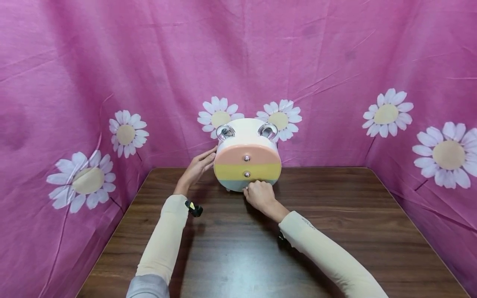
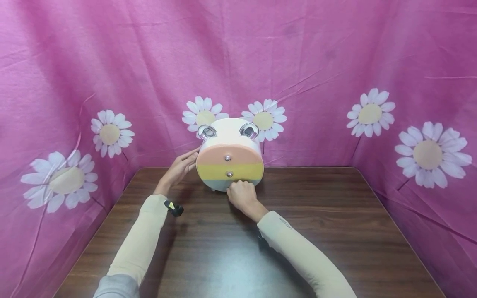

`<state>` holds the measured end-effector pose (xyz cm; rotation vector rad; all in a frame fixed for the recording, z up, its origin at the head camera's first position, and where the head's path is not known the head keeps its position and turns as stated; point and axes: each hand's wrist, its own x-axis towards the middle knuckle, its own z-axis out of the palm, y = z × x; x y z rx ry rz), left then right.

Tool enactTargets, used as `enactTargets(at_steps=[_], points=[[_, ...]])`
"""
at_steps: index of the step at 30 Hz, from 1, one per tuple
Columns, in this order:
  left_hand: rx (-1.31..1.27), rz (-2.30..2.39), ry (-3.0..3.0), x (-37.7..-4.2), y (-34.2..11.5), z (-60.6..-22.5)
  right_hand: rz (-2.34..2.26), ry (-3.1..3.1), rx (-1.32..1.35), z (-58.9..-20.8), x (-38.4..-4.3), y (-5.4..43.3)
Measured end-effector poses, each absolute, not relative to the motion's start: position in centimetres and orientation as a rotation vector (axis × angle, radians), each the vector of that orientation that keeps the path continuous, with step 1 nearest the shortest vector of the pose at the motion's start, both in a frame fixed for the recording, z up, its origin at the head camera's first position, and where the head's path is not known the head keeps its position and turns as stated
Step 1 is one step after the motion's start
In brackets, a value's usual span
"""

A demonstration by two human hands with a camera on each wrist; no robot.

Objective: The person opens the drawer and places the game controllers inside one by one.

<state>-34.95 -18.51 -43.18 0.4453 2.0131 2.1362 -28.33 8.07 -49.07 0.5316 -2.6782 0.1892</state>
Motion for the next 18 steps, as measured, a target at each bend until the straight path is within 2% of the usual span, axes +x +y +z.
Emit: enactTargets(at_steps=[10, 18], points=[[0.459, 2.006, 2.256, -34.0, -18.2, -42.3, 0.310, -2.767, 0.529, -48.2, -28.1, 10.2], [0.465, 1.886, 2.548, -32.6, -18.4, -41.8, 0.410, -2.632, 0.541, -45.7, -27.7, 14.7]])
